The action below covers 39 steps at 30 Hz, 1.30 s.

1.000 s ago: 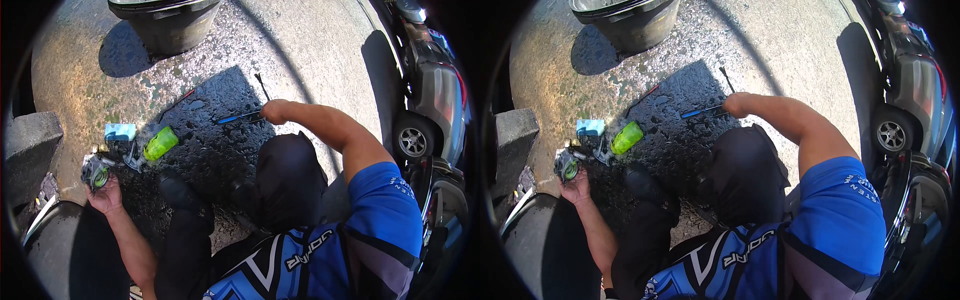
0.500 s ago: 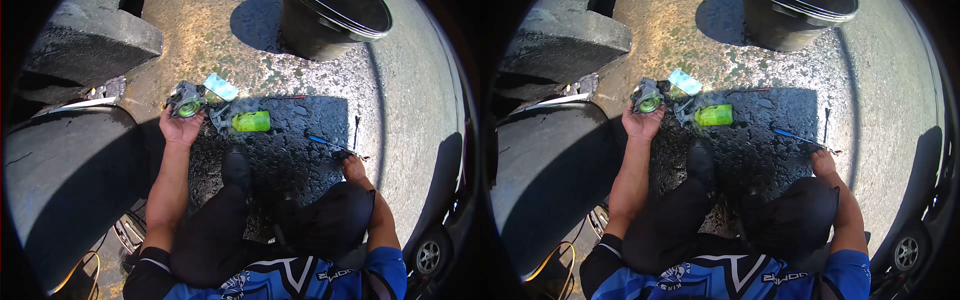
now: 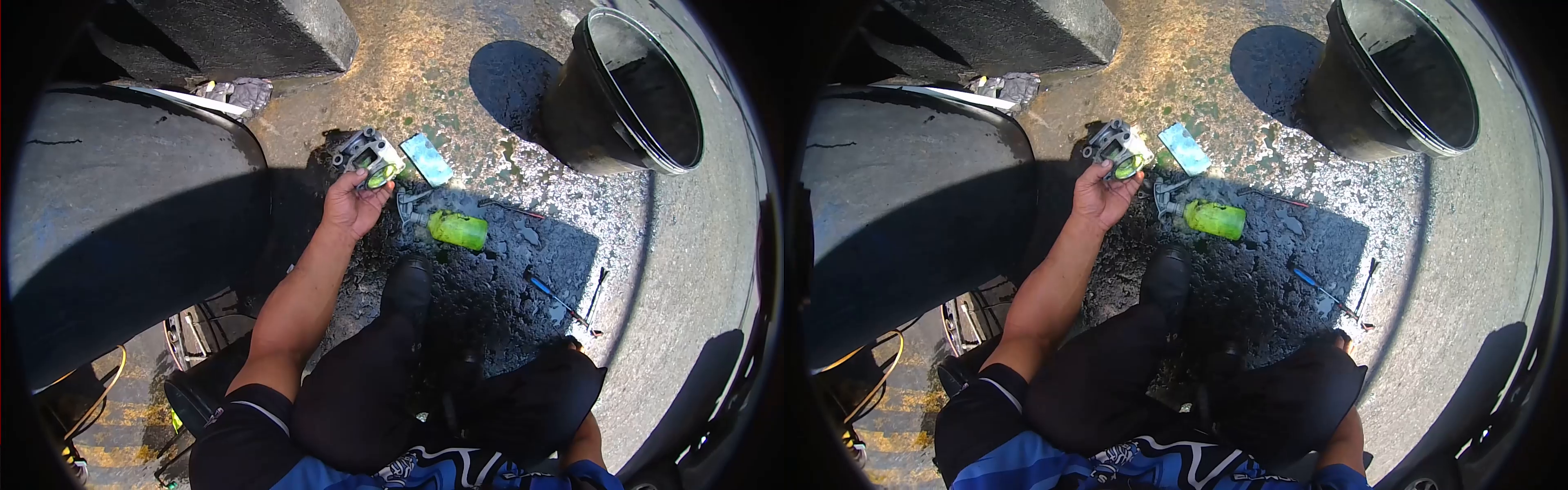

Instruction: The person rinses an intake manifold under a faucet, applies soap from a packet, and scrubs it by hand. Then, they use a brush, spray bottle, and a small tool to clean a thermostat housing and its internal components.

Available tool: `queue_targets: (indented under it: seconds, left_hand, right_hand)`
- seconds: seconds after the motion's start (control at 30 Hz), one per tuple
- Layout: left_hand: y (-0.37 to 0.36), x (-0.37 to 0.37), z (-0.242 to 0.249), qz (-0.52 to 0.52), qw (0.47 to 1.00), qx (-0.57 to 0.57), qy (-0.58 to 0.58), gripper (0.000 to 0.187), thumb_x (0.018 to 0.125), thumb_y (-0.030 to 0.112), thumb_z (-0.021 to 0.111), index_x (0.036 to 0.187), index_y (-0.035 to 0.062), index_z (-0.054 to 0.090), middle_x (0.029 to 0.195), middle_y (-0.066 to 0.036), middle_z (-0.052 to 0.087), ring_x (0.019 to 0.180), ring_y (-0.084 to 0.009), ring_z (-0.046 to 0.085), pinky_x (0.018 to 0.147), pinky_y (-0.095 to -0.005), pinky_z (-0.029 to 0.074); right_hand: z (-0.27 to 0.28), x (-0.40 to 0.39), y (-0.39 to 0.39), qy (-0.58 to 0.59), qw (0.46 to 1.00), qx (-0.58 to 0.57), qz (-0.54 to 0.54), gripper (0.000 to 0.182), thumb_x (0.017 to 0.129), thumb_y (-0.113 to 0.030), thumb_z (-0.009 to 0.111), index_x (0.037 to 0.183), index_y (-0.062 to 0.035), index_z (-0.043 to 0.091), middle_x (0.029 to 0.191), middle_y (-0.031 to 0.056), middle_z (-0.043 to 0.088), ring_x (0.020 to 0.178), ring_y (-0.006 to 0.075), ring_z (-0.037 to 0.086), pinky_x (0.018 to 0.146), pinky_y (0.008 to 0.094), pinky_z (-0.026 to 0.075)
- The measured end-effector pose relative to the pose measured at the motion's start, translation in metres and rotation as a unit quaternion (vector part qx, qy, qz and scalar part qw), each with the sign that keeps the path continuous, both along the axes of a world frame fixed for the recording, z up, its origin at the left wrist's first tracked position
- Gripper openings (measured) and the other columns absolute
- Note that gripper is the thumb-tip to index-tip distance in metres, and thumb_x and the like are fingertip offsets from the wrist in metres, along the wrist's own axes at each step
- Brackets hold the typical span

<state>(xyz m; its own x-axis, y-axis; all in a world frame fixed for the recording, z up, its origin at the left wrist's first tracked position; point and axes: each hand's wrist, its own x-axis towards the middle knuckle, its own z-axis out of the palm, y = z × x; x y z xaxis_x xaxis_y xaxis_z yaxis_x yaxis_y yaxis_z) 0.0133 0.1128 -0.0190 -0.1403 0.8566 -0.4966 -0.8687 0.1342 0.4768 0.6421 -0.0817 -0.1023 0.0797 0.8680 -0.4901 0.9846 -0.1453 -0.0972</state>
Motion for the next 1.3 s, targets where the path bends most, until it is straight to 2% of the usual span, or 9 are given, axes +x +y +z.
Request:
queue_targets:
  seconds: [0.3,0.77,0.87,0.97,1.0,1.03,1.1,1.13,1.3]
  left_hand:
    - [0.005,0.012,0.003,-0.025,0.999,-0.018,0.014,0.035,0.083,0.002,0.065,0.117,0.0084,0.061,0.108,-0.009,0.069,0.100,-0.0250,0.066,0.081,-0.0396,0.058]
    - [0.011,0.015,-0.004,0.020,0.998,-0.058,-0.002,0.041,0.087,0.036,0.064,0.119,0.0107,0.063,0.113,-0.008,0.069,0.100,-0.0275,0.065,0.079,-0.0431,0.050]
    - [0.020,0.019,0.003,-0.006,1.000,-0.010,0.008,0.042,0.087,0.038,0.064,0.119,0.0113,0.064,0.115,-0.008,0.069,0.103,-0.0273,0.065,0.078,-0.0437,0.050]
    - [0.028,0.015,0.006,-0.015,0.998,0.041,-0.040,0.048,0.088,0.037,0.063,0.127,0.0094,0.062,0.122,-0.009,0.068,0.113,-0.0289,0.062,0.092,-0.0454,0.048]
    - [0.029,0.014,0.014,-0.019,0.998,0.039,-0.042,0.048,0.088,0.036,0.064,0.127,0.0096,0.062,0.123,-0.009,0.067,0.113,-0.0285,0.063,0.092,-0.0454,0.049]
    - [0.031,0.006,0.004,-0.020,0.998,0.046,-0.040,0.047,0.088,0.036,0.062,0.127,0.0096,0.063,0.125,-0.008,0.067,0.114,-0.0280,0.063,0.090,-0.0448,0.048]
    - [0.034,0.005,0.012,-0.029,0.994,0.089,-0.055,0.048,0.086,0.035,0.064,0.126,0.0085,0.063,0.125,-0.008,0.067,0.116,-0.0268,0.062,0.096,-0.0442,0.046]
    - [0.037,0.004,0.009,-0.019,0.992,0.108,-0.060,0.048,0.085,0.034,0.064,0.126,0.0080,0.063,0.126,-0.007,0.067,0.116,-0.0266,0.062,0.097,-0.0437,0.046]
    - [0.040,0.013,0.027,-0.038,0.985,0.129,-0.112,0.042,0.089,0.031,0.065,0.123,0.0073,0.063,0.122,-0.008,0.068,0.110,-0.0251,0.064,0.093,-0.0400,0.047]
  right_hand:
    - [0.019,0.006,-0.001,0.043,0.996,-0.059,-0.058,0.020,0.087,-0.011,0.057,0.106,-0.0032,0.060,0.095,0.0156,0.065,0.088,0.0306,0.064,0.077,0.0434,0.053]
    - [0.084,0.010,0.037,0.166,0.960,-0.183,-0.135,0.021,0.090,-0.011,0.051,0.105,-0.0011,0.063,0.085,0.0120,0.071,0.078,0.0223,0.069,0.071,0.0379,0.055]
    - [0.120,-0.007,0.094,0.217,0.947,-0.216,-0.101,0.022,0.091,-0.011,0.050,0.105,-0.0006,0.063,0.083,0.0113,0.073,0.076,0.0205,0.070,0.070,0.0367,0.055]
    - [0.156,-0.040,0.168,0.244,0.955,-0.154,0.066,0.033,0.096,-0.009,0.046,0.126,-0.0040,0.058,0.085,0.0112,0.071,0.076,0.0203,0.068,0.071,0.0365,0.054]
    - [0.178,-0.067,0.192,0.279,0.941,-0.190,0.018,0.037,0.095,-0.014,0.048,0.130,-0.0062,0.057,0.098,0.0174,0.070,0.086,0.0266,0.071,0.079,0.0417,0.054]
    - [0.199,-0.094,0.215,0.270,0.939,-0.212,0.018,0.034,0.098,-0.013,0.049,0.130,-0.0049,0.056,0.093,0.0138,0.069,0.086,0.0225,0.068,0.077,0.0384,0.053]
    - [0.171,-0.126,0.237,0.306,0.925,-0.014,0.225,0.033,0.101,-0.026,0.050,0.127,-0.0077,0.057,0.092,0.0171,0.067,0.090,0.0352,0.064,0.080,0.0430,0.050]
    - [0.202,-0.163,0.255,0.296,0.924,-0.110,0.217,0.034,0.103,-0.035,0.046,0.115,-0.0066,0.062,0.093,0.0201,0.067,0.090,0.0408,0.063,0.080,0.0465,0.049]
    - [0.245,-0.298,0.254,0.280,0.939,-0.061,0.188,0.052,0.103,-0.046,0.039,0.095,-0.0045,0.069,0.093,0.0211,0.069,0.096,0.0424,0.064,0.086,0.0507,0.049]
